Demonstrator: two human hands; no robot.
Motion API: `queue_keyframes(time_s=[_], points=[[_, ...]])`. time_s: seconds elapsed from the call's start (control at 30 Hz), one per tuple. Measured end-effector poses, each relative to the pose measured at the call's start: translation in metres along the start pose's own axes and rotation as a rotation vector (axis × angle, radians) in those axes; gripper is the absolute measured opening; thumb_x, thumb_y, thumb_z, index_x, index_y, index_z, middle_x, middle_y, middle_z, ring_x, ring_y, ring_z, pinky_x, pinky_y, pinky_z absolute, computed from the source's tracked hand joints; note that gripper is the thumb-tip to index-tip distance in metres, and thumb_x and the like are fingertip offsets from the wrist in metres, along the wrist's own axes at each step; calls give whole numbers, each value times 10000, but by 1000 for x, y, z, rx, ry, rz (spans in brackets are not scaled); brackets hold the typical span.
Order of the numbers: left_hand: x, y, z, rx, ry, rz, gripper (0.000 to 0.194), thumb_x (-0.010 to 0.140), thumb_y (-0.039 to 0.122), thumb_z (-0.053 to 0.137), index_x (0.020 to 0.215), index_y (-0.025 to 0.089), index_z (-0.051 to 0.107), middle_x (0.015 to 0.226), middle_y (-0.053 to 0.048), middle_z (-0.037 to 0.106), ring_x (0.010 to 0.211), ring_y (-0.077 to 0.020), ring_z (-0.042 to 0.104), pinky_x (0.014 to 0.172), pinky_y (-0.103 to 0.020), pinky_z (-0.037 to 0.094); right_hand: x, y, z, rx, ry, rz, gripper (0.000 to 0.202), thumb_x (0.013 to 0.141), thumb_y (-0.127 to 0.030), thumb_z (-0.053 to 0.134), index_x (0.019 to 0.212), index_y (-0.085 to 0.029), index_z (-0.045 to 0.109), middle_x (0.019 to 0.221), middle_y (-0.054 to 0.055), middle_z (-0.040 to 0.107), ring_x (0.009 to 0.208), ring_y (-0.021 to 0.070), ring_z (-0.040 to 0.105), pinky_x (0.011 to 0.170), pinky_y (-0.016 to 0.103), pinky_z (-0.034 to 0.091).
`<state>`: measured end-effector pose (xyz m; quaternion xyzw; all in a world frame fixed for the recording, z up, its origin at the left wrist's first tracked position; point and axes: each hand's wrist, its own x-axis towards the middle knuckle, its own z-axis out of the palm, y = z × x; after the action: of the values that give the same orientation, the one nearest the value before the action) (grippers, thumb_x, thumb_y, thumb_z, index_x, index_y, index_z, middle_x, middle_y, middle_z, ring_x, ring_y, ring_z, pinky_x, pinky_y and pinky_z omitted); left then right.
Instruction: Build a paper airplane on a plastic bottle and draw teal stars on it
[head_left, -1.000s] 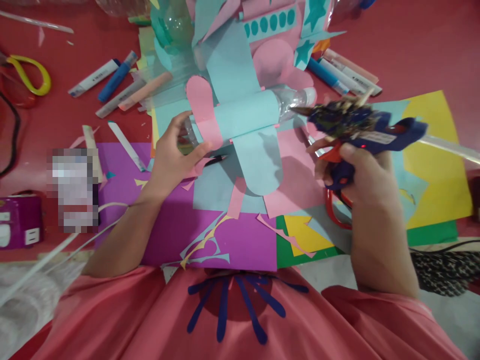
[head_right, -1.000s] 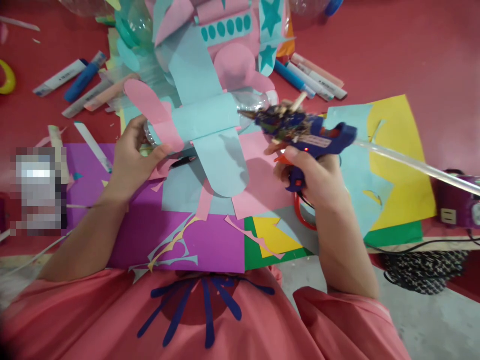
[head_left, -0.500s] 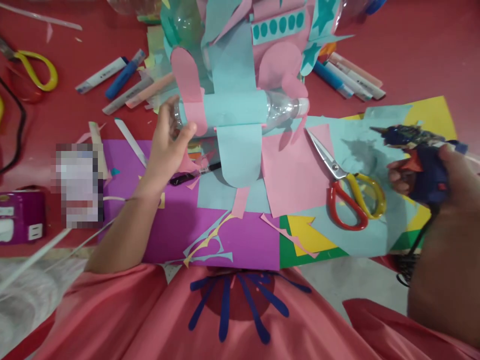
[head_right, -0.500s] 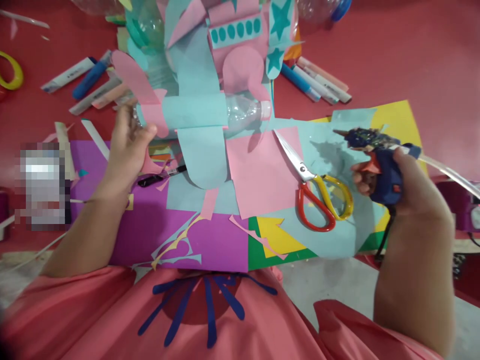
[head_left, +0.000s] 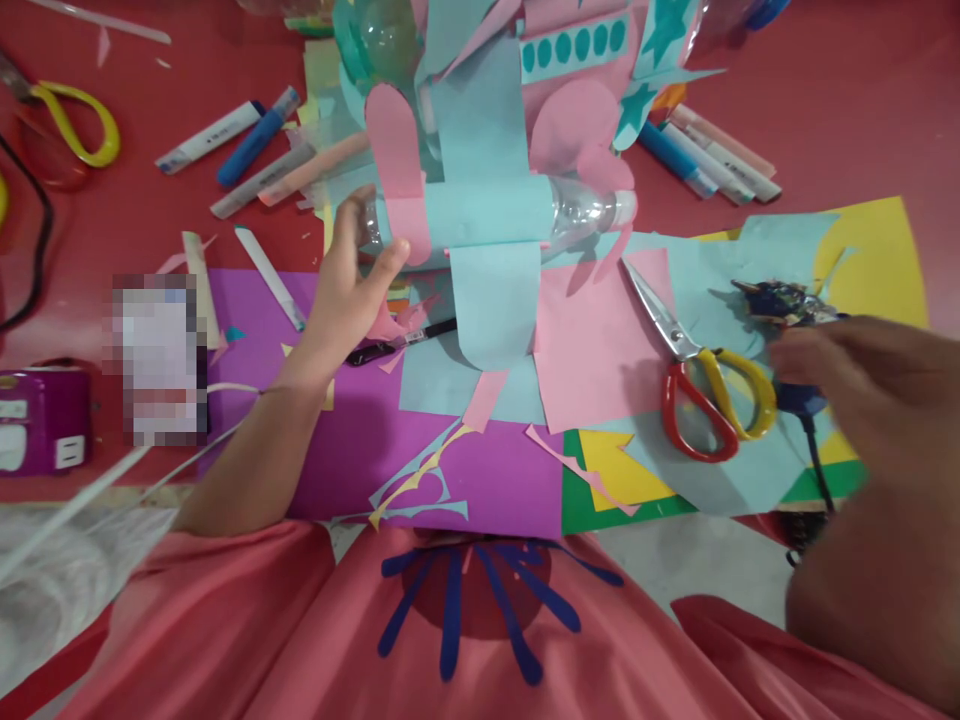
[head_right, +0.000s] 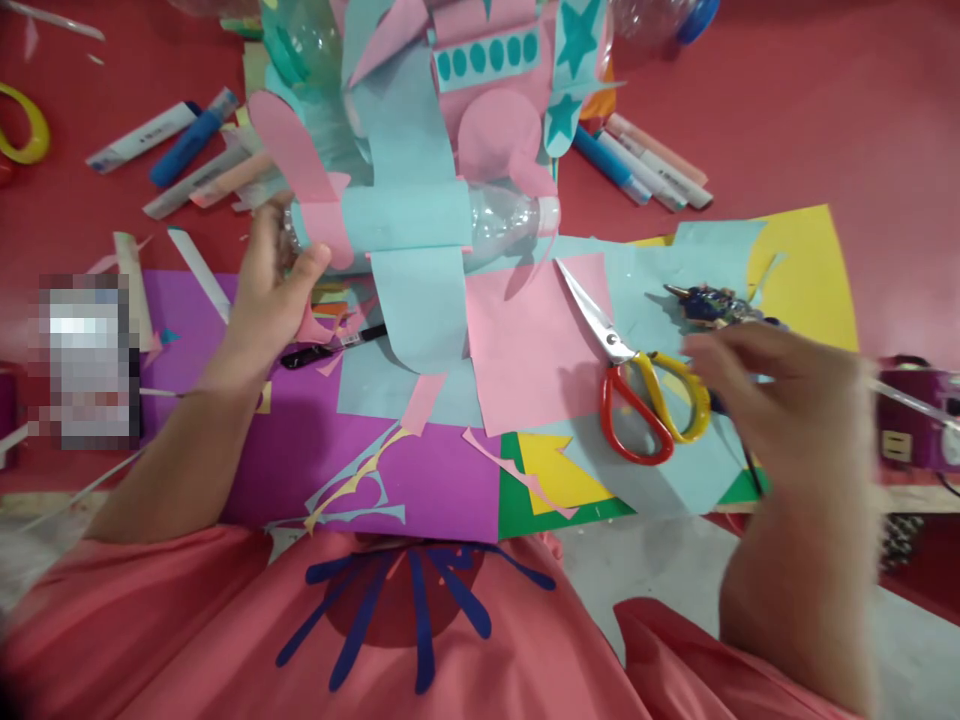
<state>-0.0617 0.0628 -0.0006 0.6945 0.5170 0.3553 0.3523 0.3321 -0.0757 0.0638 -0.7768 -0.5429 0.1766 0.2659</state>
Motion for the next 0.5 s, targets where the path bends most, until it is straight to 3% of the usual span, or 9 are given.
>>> queue_keyframes(time_s=[0.1, 0.2, 0.27, 0.33, 0.5], points=[[-2, 2, 0, 57, -6, -4, 633, 839, 742, 473, 1312, 331, 385, 1453, -18, 484, 1340, -229, 480, 1127, -436, 408, -11, -49, 53, 53, -143, -519, 136, 843, -245, 628, 708, -257, 649, 676, 26, 684, 591, 162, 593, 565, 336, 462], [-4, 3, -1, 90, -14, -1, 657, 837, 750, 466, 1332, 327, 373, 1442, -33, 494, 1312, -242, 500, 1106, -447, 426, -16, -78, 96, 64, -306, -925, 175, 904, -134, 524, 892, -231, 671, 830, 55, 708, 794, 183, 641, 680, 321, 501], [-4, 4, -2, 117, -18, 7, 648, 842, 740, 473, 1334, 330, 373, 1425, -27, 511, 1296, -250, 509, 1099, -462, 427, -18, -89, 114, -25, -405, -1029, 309, 917, -56, 437, 989, -219, 689, 889, 75, 689, 753, 167, 596, 666, 309, 473], [-5, 4, -3, 146, -15, 17, 634, 844, 733, 479, 1330, 338, 379, 1424, -21, 507, 1302, -253, 503, 1099, -463, 421, -18, -96, 127, -101, -487, -1117, 324, 948, -74, 413, 1074, -196, 685, 888, 91, 653, 749, 170, 557, 658, 307, 443], [-5, 4, -3, 167, -14, -13, 669, 819, 776, 468, 1328, 351, 380, 1420, 0, 505, 1265, -247, 520, 1070, -440, 437, -17, -105, 144, -217, -558, -1137, 275, 975, -145, 426, 1086, -184, 674, 918, 96, 604, 798, 194, 502, 689, 315, 413]])
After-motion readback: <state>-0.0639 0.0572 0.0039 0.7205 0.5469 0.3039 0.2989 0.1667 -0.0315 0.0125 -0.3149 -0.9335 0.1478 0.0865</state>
